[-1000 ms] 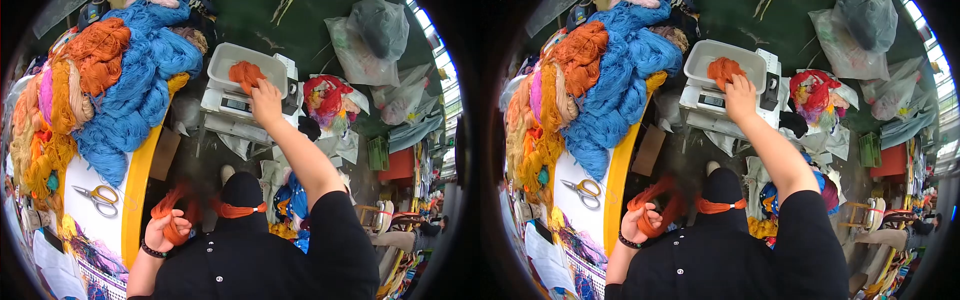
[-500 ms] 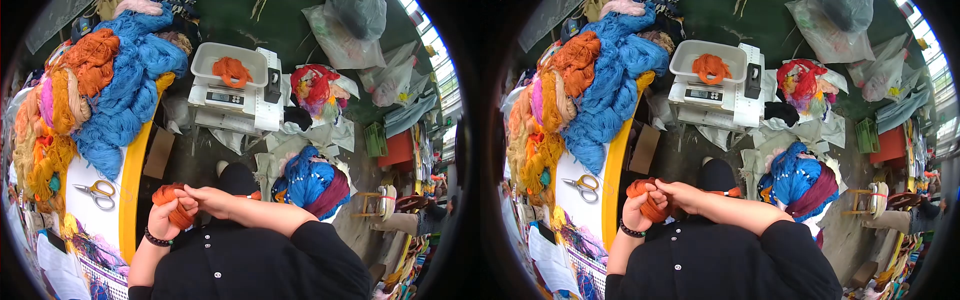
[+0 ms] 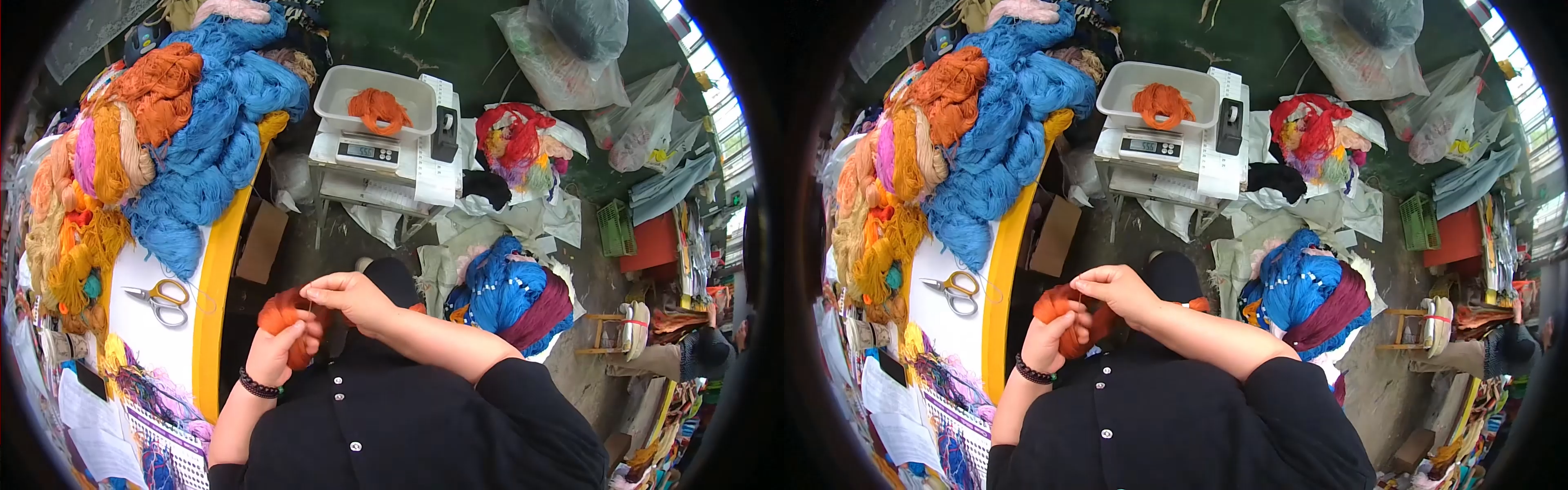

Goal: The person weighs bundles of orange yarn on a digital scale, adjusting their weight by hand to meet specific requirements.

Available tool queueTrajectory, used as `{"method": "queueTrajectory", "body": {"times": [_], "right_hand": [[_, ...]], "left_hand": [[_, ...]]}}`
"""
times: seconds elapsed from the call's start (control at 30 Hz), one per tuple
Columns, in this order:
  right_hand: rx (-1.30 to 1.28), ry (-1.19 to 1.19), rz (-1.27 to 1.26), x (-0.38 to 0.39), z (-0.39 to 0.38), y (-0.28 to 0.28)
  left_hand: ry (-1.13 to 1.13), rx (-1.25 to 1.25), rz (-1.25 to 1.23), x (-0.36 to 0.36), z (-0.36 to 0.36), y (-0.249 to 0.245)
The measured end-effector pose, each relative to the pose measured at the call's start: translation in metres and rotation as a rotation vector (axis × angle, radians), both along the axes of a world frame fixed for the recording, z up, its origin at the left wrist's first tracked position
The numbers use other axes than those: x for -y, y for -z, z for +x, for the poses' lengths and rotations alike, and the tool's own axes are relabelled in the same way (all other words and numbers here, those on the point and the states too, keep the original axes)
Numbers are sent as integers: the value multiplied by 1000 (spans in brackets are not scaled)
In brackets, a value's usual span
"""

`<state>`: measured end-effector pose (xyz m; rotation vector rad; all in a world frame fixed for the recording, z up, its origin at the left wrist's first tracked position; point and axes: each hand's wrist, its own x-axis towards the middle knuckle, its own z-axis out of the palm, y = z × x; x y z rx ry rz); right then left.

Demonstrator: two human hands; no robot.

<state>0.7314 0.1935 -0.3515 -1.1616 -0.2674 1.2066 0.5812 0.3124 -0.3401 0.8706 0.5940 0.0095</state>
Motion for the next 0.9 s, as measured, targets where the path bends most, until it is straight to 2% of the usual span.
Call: {"method": "queueTrajectory", "body": {"times": [0.03,0.07,0.1,0.13,0.17,0.2,0.27,0.3,0.37,0.43,0.63,0.73,0.83,0.9], "right_hand": [[57,-65,-41,0,4,-8],[154,-27,-2,-2,4,3],[245,7,38,-5,1,15],[326,23,-48,-4,2,10],[332,-82,-196,-2,9,-1],[323,-129,-222,0,9,-8],[396,-207,-105,3,-2,-16],[323,-244,23,2,-6,-28],[221,-136,31,-1,-19,-24],[214,-153,-15,-3,-19,-24],[155,-154,87,-2,-18,-11],[129,-122,32,-2,-17,-22],[72,-105,11,-3,-16,-24],[185,-194,-36,-4,-14,-24]], "left_hand": [[100,8,10,-1,-2,3],[136,53,-22,-1,-2,5],[110,103,-54,-1,-3,6],[80,151,-83,-1,-3,4],[5,191,-71,-2,-1,2],[-37,156,-42,-3,1,-5],[-35,195,-31,-7,3,-7],[-68,178,-11,-4,3,-7],[-48,177,-6,-3,4,-4],[-35,177,-6,0,6,-5],[-68,196,-29,0,1,-5],[-43,200,-167,-4,-1,-10],[-84,196,-132,-1,0,-6],[-95,224,2,1,1,0]]}}
